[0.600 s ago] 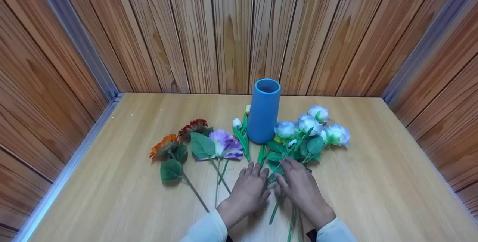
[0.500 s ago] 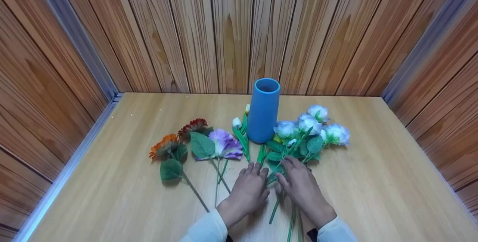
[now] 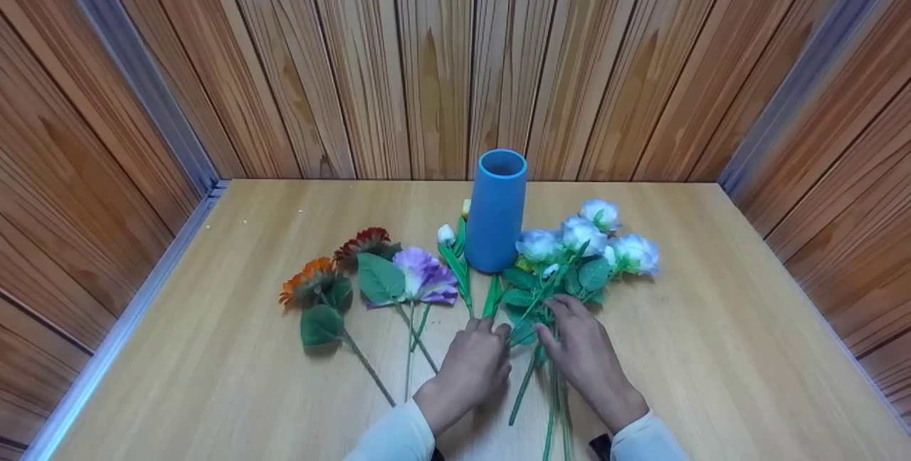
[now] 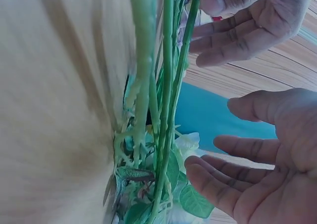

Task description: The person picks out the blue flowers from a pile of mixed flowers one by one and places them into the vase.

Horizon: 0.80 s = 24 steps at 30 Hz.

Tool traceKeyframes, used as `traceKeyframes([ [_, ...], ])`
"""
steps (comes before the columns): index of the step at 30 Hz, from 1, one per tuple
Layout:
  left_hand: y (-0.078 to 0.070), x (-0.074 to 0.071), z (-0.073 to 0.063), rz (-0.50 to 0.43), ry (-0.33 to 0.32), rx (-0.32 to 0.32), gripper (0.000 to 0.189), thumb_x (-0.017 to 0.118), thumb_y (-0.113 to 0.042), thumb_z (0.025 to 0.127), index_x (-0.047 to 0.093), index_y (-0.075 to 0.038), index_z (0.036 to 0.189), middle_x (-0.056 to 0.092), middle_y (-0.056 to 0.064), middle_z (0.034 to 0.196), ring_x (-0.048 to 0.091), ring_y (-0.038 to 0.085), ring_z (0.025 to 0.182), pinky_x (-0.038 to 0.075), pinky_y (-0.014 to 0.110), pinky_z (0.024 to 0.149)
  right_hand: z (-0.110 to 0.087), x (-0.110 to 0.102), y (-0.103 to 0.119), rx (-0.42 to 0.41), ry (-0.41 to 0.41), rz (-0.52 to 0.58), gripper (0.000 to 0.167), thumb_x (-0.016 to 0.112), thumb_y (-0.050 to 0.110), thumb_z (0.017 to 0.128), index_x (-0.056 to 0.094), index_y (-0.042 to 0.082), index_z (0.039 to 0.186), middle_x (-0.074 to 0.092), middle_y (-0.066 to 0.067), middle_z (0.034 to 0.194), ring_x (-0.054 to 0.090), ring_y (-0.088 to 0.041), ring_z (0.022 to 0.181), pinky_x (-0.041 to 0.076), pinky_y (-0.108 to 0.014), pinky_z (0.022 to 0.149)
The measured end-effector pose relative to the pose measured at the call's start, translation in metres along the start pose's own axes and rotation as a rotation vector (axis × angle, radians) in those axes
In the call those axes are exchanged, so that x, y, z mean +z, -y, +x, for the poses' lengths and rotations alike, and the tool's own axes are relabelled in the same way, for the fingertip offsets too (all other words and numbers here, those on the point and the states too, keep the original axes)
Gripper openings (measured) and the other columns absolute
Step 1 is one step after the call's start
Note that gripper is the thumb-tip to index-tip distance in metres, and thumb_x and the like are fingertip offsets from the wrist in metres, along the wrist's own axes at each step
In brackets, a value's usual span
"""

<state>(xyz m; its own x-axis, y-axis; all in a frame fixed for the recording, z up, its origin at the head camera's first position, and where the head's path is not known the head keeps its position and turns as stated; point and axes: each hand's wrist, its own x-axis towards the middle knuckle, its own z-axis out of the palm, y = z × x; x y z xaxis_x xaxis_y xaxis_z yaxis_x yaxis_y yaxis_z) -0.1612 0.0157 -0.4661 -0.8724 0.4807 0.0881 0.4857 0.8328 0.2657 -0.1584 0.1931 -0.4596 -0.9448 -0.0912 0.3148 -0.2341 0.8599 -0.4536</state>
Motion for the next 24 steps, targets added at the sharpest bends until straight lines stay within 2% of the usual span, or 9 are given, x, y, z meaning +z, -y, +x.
traceKeyframes([
  [8, -0.002, 0.002, -0.001, -0.004, -0.078, 0.008, 0.042, 0.077, -0.022, 0.081, 0.065, -0.005, 0.118, 0.062, 0.015, 0.107, 0.058, 0.027, 0.094, 0.052, 0.036, 0.071, 0.000, -0.002, -0.009, 0.115, -0.020, 0.050, 0.040, 0.070, 0.014, 0.087, 0.061, -0.005, 0.122, 0.057, -0.021, 0.119, 0.060, -0.035, 0.102, 0.050, -0.047, 0.083],
  [17, -0.003, 0.001, 0.000, -0.006, -0.081, 0.020, 0.033, 0.075, -0.017, 0.082, 0.067, -0.005, 0.112, 0.062, 0.013, 0.096, 0.058, 0.024, 0.084, 0.051, 0.032, 0.062, 0.000, -0.002, -0.019, 0.159, -0.014, 0.074, 0.038, 0.070, 0.011, 0.086, 0.062, -0.008, 0.118, 0.062, -0.021, 0.108, 0.063, -0.032, 0.090, 0.051, -0.046, 0.077],
  [24, -0.002, 0.004, 0.000, -0.001, -0.099, 0.028, 0.028, 0.073, -0.014, 0.083, 0.068, -0.005, 0.109, 0.062, 0.013, 0.092, 0.058, 0.023, 0.079, 0.050, 0.031, 0.058, 0.000, -0.001, -0.023, 0.192, -0.015, 0.108, 0.036, 0.069, 0.008, 0.086, 0.062, -0.010, 0.116, 0.062, -0.020, 0.108, 0.066, -0.031, 0.090, 0.052, -0.043, 0.075],
])
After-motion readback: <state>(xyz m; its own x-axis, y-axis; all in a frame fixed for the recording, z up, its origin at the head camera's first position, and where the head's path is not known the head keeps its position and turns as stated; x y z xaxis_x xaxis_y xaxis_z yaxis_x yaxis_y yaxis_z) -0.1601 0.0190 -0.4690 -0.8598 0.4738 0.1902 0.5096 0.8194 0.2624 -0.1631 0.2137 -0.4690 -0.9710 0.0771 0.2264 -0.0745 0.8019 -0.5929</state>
